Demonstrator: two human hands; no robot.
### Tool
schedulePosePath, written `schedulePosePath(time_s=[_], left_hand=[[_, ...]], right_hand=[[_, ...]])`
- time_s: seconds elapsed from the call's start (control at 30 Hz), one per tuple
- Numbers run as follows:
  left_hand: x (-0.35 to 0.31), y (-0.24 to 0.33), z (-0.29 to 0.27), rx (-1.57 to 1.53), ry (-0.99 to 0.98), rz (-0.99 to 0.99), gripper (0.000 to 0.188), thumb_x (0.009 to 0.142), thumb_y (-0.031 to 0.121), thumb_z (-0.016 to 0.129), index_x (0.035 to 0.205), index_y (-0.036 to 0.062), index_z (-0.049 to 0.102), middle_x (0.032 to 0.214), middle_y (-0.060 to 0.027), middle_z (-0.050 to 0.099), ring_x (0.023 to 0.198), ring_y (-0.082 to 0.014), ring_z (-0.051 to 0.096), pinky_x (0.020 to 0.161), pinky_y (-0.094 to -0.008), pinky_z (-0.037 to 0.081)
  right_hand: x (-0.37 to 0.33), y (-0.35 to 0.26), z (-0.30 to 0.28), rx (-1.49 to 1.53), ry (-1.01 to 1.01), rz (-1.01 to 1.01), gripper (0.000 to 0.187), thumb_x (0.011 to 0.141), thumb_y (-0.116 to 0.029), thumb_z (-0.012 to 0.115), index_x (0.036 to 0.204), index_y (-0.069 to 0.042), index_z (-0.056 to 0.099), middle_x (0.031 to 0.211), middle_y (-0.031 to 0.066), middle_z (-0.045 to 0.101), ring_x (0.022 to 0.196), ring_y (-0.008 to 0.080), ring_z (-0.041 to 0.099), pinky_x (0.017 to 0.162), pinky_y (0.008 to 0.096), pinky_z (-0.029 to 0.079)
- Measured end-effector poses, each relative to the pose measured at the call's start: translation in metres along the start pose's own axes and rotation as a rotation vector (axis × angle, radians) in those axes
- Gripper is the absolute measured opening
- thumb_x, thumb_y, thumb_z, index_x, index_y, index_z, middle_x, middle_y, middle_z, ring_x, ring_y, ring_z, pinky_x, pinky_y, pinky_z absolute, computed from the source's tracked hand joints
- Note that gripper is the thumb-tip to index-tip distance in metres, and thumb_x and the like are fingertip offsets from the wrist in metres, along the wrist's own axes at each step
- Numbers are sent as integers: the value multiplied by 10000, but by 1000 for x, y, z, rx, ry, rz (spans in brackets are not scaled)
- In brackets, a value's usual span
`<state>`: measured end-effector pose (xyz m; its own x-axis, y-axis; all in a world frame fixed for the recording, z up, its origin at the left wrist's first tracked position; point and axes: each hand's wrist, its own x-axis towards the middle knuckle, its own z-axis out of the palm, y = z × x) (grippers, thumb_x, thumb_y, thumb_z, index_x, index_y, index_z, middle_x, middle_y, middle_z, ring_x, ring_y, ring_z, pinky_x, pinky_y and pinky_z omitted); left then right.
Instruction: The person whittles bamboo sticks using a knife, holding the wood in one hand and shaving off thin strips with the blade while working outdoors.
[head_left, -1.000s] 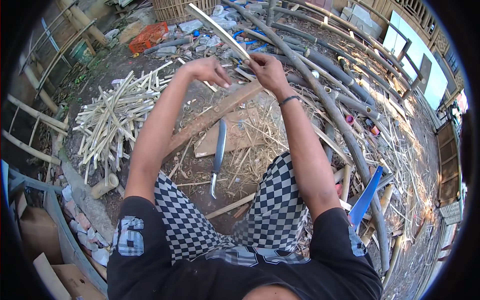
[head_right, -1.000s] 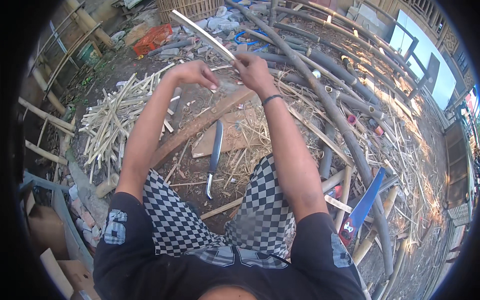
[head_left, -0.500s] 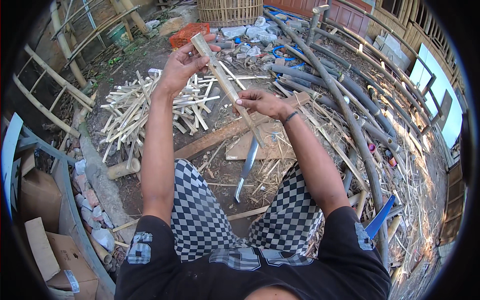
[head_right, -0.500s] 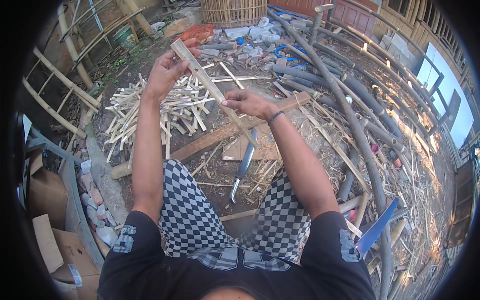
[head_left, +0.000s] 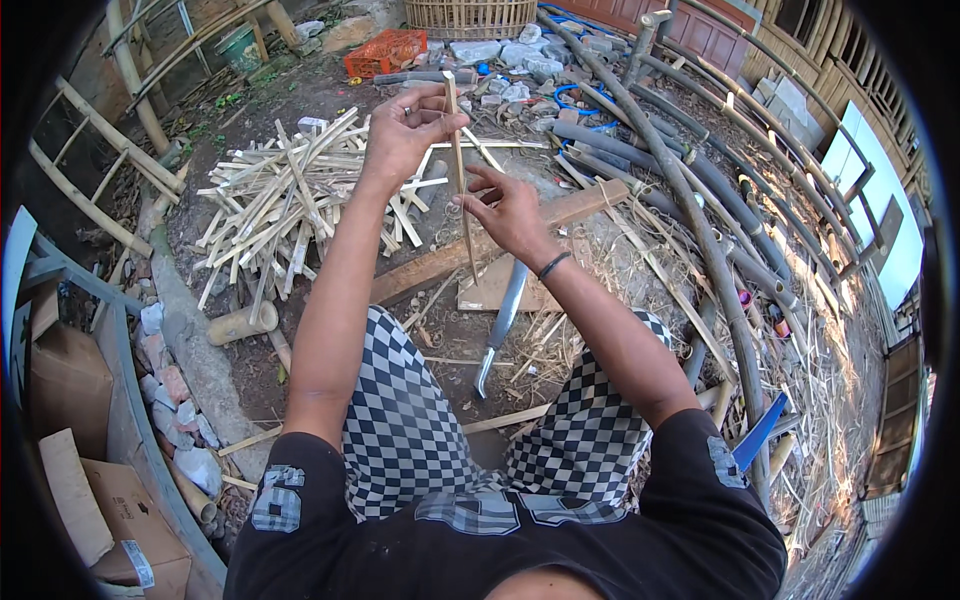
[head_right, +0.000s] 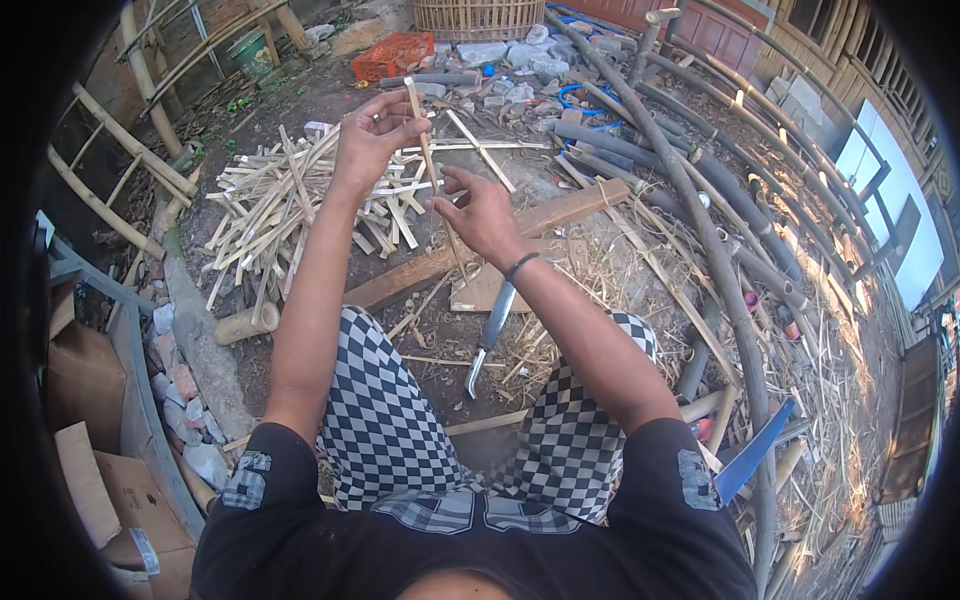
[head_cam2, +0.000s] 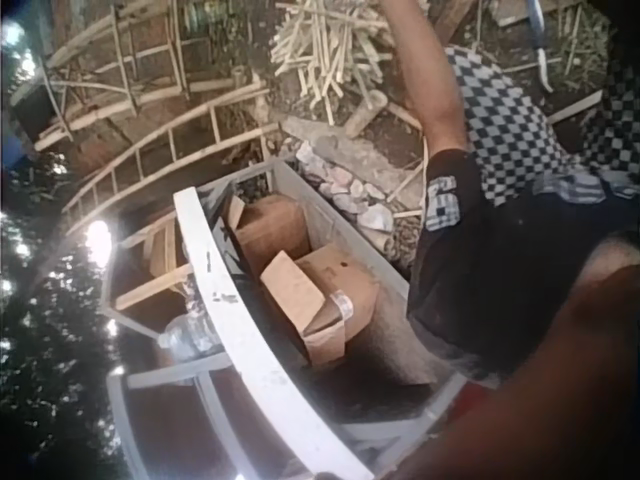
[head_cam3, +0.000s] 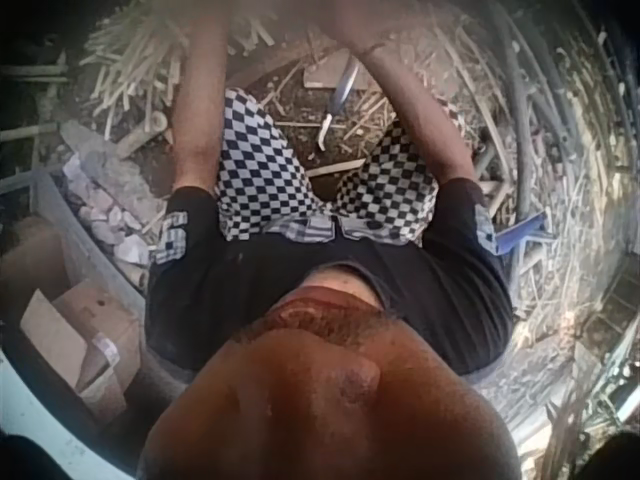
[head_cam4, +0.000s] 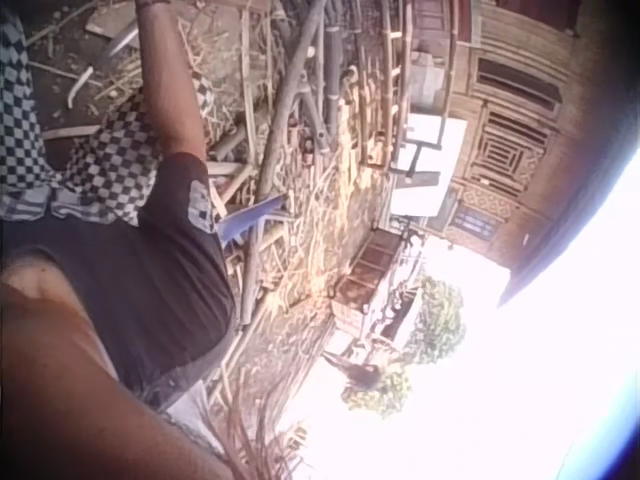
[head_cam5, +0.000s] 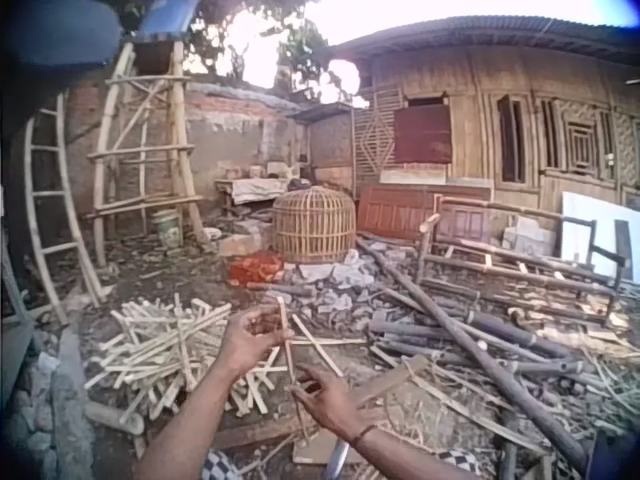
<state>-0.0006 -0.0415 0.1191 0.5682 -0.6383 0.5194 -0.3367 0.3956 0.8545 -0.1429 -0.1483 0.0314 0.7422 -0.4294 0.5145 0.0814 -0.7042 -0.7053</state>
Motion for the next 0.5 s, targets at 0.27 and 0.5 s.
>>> schedulePosePath(time_s=[0.27,0.5], left_hand=[[4,-29,15,182,-54,46,531,744,118,844,1194,-26,601,968,-69,683,888,-132,658,779,-292,578],[12,-54,15,253,-23,61,531,738,137,851,1184,-11,603,953,-72,685,872,-137,660,776,-296,577]], right_hand=[[16,41,18,74,24,225,196,786,-200,757,906,-45,757,754,148,720,667,236,701,659,351,536],[31,58,15,-55,8,228,162,775,-181,761,775,-22,732,671,115,699,613,204,686,621,338,530]])
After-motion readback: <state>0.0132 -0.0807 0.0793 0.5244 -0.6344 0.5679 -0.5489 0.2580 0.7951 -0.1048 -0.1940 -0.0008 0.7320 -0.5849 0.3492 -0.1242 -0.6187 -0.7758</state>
